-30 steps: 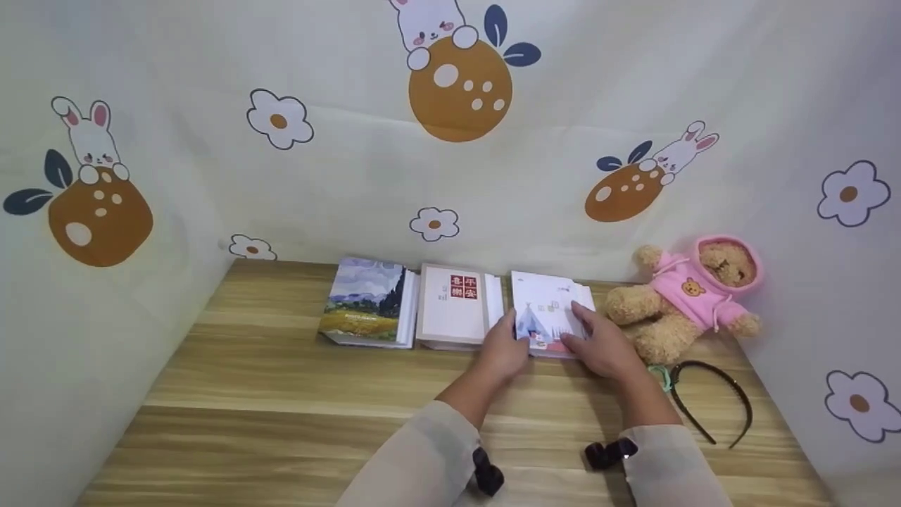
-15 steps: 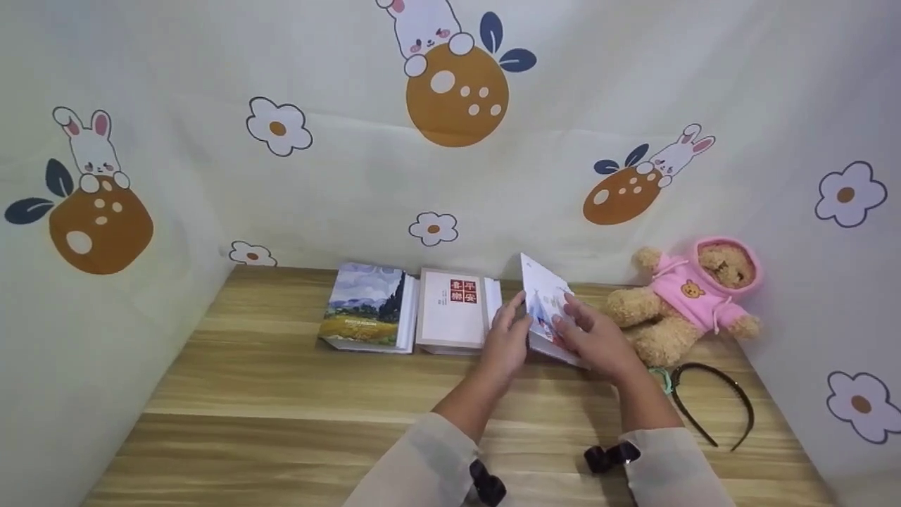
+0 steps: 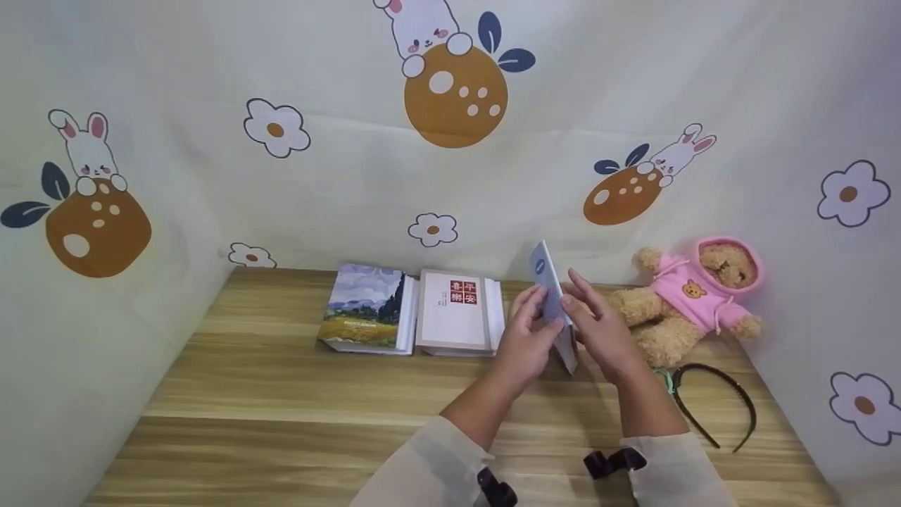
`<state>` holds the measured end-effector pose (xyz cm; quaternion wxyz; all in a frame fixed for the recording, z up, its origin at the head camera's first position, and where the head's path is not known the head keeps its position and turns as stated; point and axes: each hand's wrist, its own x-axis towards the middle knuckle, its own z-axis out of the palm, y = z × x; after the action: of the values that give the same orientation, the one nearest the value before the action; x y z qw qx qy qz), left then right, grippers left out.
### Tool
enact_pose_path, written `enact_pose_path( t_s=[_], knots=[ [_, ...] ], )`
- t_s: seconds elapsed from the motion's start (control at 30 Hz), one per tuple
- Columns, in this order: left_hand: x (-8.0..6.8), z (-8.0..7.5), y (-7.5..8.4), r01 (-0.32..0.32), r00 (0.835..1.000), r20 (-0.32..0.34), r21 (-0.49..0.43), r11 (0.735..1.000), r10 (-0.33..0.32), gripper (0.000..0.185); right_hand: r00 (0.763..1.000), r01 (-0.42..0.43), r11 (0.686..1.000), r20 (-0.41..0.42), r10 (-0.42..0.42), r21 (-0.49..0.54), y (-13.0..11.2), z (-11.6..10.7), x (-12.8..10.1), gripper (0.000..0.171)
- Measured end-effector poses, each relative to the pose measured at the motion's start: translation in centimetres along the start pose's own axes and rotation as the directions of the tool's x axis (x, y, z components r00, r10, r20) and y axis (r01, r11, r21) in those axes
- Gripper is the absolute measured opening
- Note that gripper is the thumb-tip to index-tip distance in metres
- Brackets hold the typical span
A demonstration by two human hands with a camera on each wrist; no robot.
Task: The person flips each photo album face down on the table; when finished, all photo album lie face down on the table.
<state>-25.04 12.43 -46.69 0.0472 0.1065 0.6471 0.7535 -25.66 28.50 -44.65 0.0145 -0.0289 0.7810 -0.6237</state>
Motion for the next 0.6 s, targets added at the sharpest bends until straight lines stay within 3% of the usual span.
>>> enact_pose_path(
  t_s=[0.2,0.4,0.5,0.6],
  knots=[
    [0.5,-0.2,-0.6,0.030,0.999,0.013,-0.014,0.999,-0.030,0.069,0.998,-0.059,0.997,0.004,0.059,0.052,0.6,-0.5,0.2,0.060],
    [0.8,-0.4,-1.0,0.100,0.995,0.017,0.043,0.994,-0.101,0.071,0.994,-0.109,0.993,0.003,0.109,0.044,1.1,-0.6,0.4,0.056],
    [0.9,-0.4,-0.9,0.100,0.995,0.018,0.060,0.993,-0.101,0.070,0.993,-0.114,0.992,0.009,0.114,0.050,1.1,-0.6,0.5,0.056],
    [0.9,-0.5,-0.8,0.055,0.998,0.031,0.094,0.994,-0.058,0.071,0.993,-0.119,0.991,0.008,0.118,0.068,1.0,-0.6,0.5,0.056]
  ],
)
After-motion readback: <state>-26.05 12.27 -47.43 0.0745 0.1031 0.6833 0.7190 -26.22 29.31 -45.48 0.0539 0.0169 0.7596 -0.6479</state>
